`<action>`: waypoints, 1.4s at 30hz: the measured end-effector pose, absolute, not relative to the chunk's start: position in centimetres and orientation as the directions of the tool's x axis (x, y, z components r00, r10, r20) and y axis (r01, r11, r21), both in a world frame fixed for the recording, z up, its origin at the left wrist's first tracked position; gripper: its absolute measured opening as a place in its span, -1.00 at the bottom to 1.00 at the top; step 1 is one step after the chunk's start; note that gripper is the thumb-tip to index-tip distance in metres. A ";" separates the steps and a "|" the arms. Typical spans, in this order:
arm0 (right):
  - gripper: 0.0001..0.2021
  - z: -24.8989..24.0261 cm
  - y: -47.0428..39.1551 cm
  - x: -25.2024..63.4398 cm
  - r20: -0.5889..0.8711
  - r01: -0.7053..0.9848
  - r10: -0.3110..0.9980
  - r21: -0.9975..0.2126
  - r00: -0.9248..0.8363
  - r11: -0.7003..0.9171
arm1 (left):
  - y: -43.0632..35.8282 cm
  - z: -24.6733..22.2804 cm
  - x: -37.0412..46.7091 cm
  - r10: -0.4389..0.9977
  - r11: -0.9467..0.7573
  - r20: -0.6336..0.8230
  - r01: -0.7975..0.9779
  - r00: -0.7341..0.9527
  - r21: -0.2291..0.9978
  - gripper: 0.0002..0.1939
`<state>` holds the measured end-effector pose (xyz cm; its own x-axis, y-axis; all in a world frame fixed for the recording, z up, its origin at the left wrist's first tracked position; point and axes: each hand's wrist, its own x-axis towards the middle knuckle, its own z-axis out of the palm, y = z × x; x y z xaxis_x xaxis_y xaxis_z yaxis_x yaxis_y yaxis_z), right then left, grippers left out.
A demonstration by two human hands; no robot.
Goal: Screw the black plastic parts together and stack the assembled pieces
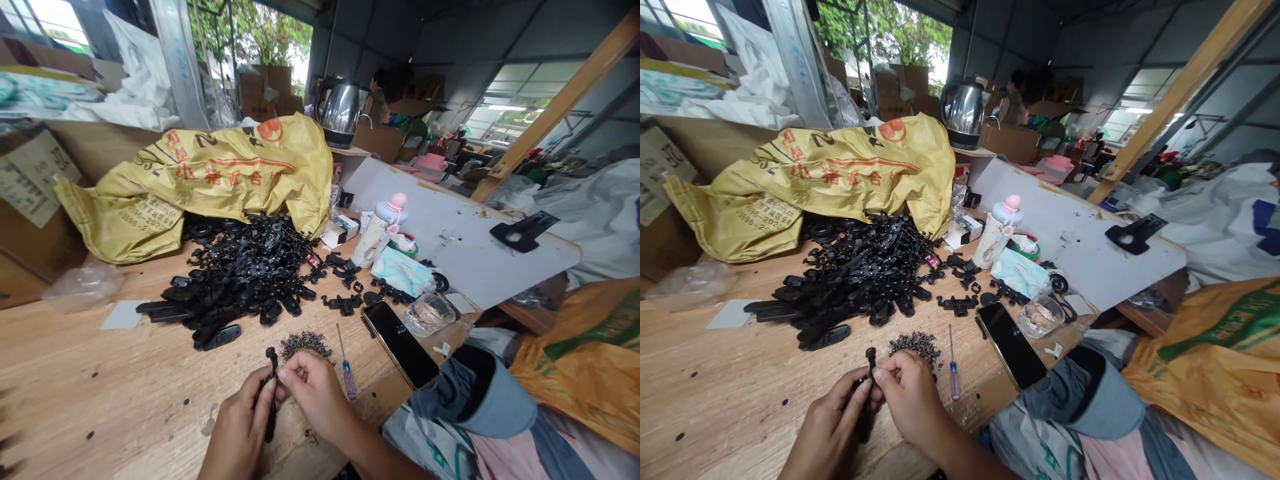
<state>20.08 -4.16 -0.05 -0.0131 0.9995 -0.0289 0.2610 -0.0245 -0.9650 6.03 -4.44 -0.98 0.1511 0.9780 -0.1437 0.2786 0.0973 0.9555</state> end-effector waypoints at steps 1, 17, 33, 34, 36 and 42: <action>-0.85 0.1 -4.3 20.0 -0.001 0.322 1.000 -0.947 -0.001 -0.001 | -4.4 -1.0 6.0 0.976 0.116 -0.158 0.255 0.150 0.960 -0.73; -0.75 -1.4 -5.5 20.2 0.435 0.700 0.869 -0.545 -0.235 0.462 | -4.4 -1.5 6.2 0.956 0.228 -0.237 0.073 0.175 0.971 -0.67; -0.91 -0.4 -2.6 22.1 0.117 0.455 0.992 -0.881 -0.057 0.130 | -3.6 -0.9 6.2 0.866 0.492 -0.441 -0.245 0.237 0.835 -0.52; -0.91 -0.5 -2.1 22.8 0.134 0.503 0.991 -0.855 -0.019 0.125 | -3.6 -0.9 6.1 0.861 0.501 -0.450 -0.241 0.237 0.831 -0.47; -0.87 -0.6 -1.0 23.7 0.184 0.635 0.983 -0.761 0.009 0.136 | -3.4 -0.9 5.9 0.855 0.512 -0.464 -0.242 0.230 0.824 -0.37; -0.81 -0.4 1.5 22.2 0.062 0.876 0.978 -0.434 -0.202 0.208 | -2.9 -0.9 6.0 0.861 0.509 -0.479 -0.295 0.173 0.809 -0.27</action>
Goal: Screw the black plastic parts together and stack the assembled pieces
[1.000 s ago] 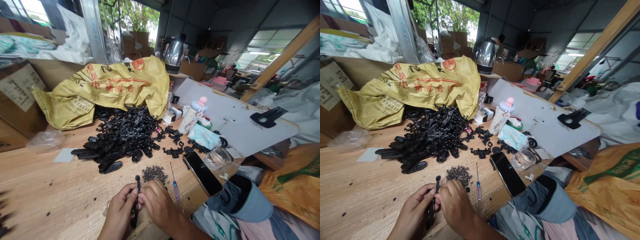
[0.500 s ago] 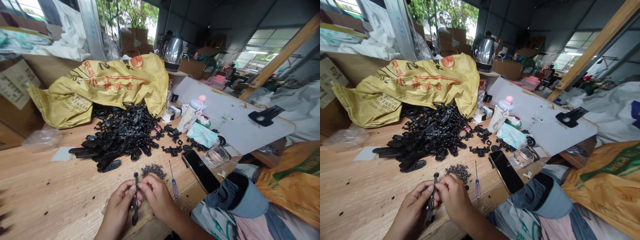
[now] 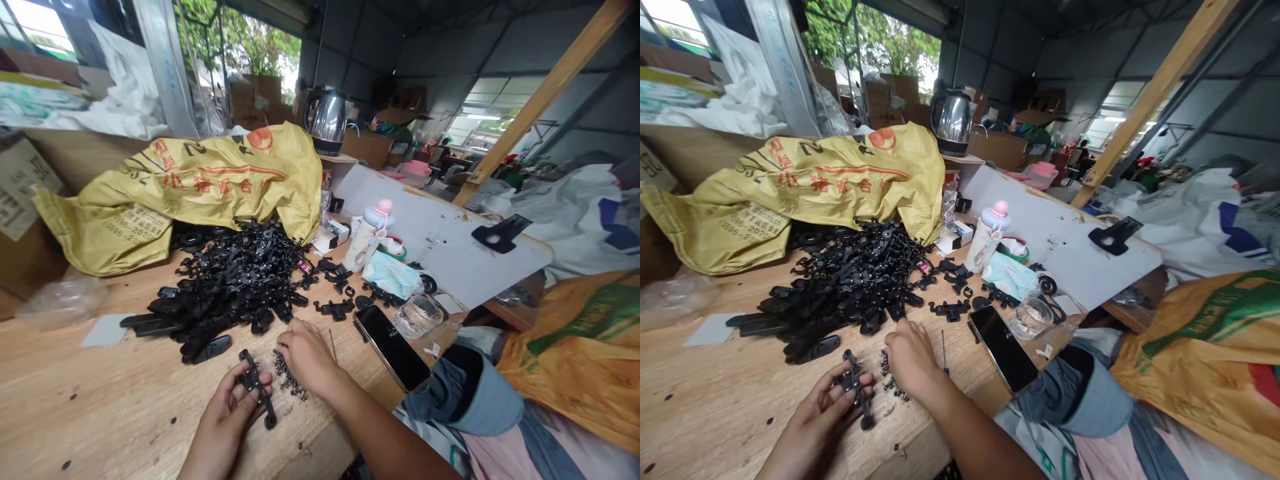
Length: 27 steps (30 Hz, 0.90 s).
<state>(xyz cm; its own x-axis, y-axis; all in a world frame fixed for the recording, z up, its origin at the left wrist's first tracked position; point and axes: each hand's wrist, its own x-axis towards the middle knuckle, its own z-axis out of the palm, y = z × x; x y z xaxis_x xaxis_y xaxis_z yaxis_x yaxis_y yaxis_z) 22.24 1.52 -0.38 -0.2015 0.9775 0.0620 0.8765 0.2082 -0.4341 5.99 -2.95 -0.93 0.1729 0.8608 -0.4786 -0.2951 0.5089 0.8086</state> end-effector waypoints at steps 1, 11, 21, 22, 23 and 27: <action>-0.82 -0.3 1.9 21.8 0.028 0.888 0.975 -0.408 -0.219 0.211 | -2.9 -0.9 6.0 0.860 0.511 -0.485 -0.291 0.160 0.809 -0.29; -0.91 0.6 1.2 22.3 -0.008 0.585 0.961 -0.794 -0.276 0.162 | -2.5 -1.3 5.7 0.895 0.433 -0.443 -0.324 0.048 0.841 -0.31; -0.75 -1.6 -2.1 20.7 -0.232 -0.100 0.967 -0.965 -0.110 -0.243 | -3.1 -0.9 6.1 0.946 0.313 -0.321 -0.331 0.032 0.890 -0.36; -0.79 -1.6 -2.2 20.6 -0.224 -0.070 0.971 -0.971 -0.084 -0.230 | -3.2 -0.8 6.2 0.952 0.298 -0.306 -0.324 0.027 0.898 -0.36; -0.82 -1.6 -2.2 20.4 -0.214 -0.043 0.974 -0.975 -0.067 -0.217 | -3.3 -0.9 6.2 0.957 0.282 -0.290 -0.317 0.023 0.906 -0.36; -0.87 -1.4 -2.5 20.0 -0.182 0.043 0.981 -0.983 -0.070 -0.179 | -3.5 -1.4 6.3 0.975 0.215 -0.223 -0.264 0.002 0.940 -0.39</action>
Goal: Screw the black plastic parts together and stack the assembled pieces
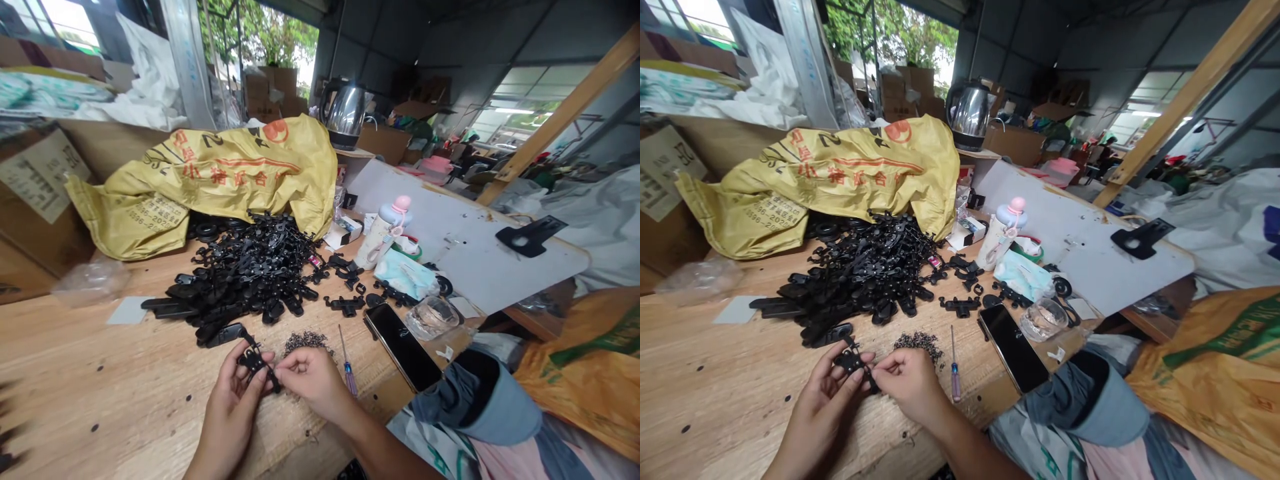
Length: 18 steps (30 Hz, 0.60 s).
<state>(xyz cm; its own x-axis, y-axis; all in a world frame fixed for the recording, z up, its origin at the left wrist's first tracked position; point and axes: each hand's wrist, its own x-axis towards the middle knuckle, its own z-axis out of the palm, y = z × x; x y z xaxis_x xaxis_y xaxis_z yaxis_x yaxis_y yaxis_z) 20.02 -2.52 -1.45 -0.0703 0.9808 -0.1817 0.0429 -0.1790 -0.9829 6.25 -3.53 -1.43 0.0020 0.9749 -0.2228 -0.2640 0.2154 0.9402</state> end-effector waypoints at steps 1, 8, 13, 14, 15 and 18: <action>-0.88 -1.3 -2.7 19.9 -0.151 0.087 0.986 -0.986 -0.067 -0.145 | -3.6 -1.7 6.2 0.979 0.199 -0.206 -0.241 -0.004 0.950 -0.40; -0.80 -1.2 -4.6 18.7 0.436 0.712 0.881 -0.561 -0.180 0.423 | -3.9 -2.5 6.3 0.980 0.176 -0.187 -0.140 -0.069 0.974 -0.39; -0.81 -1.5 -4.6 19.5 0.425 0.707 0.864 -0.522 -0.269 0.477 | -3.6 -1.2 6.2 0.935 0.324 -0.354 -0.346 -0.025 0.880 -0.28; -0.82 -1.4 -4.3 19.9 0.396 0.664 0.882 -0.591 -0.256 0.458 | -3.5 -1.0 6.1 0.925 0.355 -0.379 -0.356 0.003 0.864 -0.27; -0.83 -1.2 -4.0 20.2 0.348 0.602 0.908 -0.681 -0.234 0.417 | -3.4 -0.7 6.0 0.915 0.389 -0.402 -0.354 0.038 0.851 -0.27; -0.86 -0.6 -3.4 21.1 0.127 0.352 0.972 -0.916 -0.199 0.191 | -3.2 -0.3 5.6 0.890 0.455 -0.425 -0.278 0.162 0.846 -0.33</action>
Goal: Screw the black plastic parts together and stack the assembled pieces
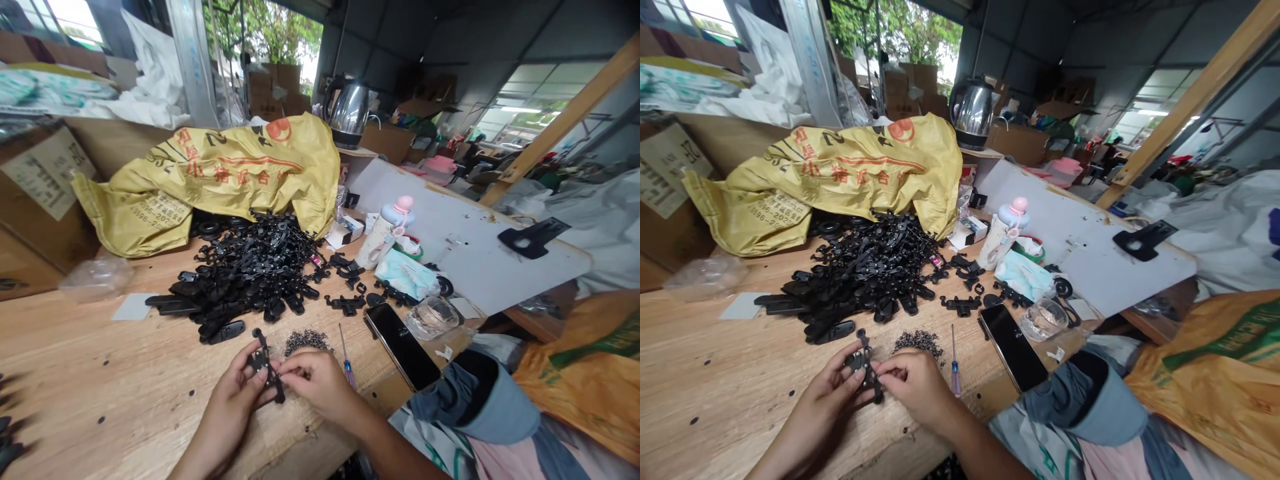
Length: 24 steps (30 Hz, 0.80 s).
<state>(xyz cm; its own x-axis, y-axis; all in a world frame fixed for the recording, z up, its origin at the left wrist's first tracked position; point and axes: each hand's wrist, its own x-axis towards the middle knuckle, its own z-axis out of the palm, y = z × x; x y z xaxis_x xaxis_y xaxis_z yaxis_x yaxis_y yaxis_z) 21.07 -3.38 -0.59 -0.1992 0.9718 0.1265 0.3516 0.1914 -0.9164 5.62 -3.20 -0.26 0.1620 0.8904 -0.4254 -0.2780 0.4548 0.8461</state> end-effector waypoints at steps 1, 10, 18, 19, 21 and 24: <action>-0.88 -0.5 -3.3 21.3 0.046 0.272 0.975 -0.957 -0.216 0.105 | -3.1 -0.1 5.5 0.892 0.447 -0.409 -0.235 0.192 0.863 -0.36; -0.67 -1.3 -2.7 22.1 -0.284 -0.184 0.934 -0.928 -0.218 -0.325 | -2.9 1.6 4.9 0.972 0.184 -0.209 0.211 0.104 0.960 -0.53; -0.62 -0.7 -2.0 19.7 -0.279 -0.472 0.946 -0.820 -0.167 -0.325 | -1.1 2.8 5.3 1.000 0.018 -0.017 0.314 -0.005 0.949 -0.62; -0.66 -0.4 -2.0 19.7 -0.256 -0.438 0.959 -0.853 -0.123 -0.284 | -1.0 2.8 5.6 0.999 0.028 -0.016 0.326 -0.041 0.945 -0.67; -0.77 0.4 -1.9 20.0 -0.156 -0.245 0.988 -0.957 -0.015 -0.155 | -1.2 2.7 6.2 0.995 0.091 -0.072 0.299 -0.076 0.950 -0.73; -0.90 1.8 -2.3 20.9 0.104 0.204 0.993 -0.975 0.048 0.092 | -1.9 2.4 7.7 0.952 0.306 -0.305 -0.054 0.031 0.950 -0.63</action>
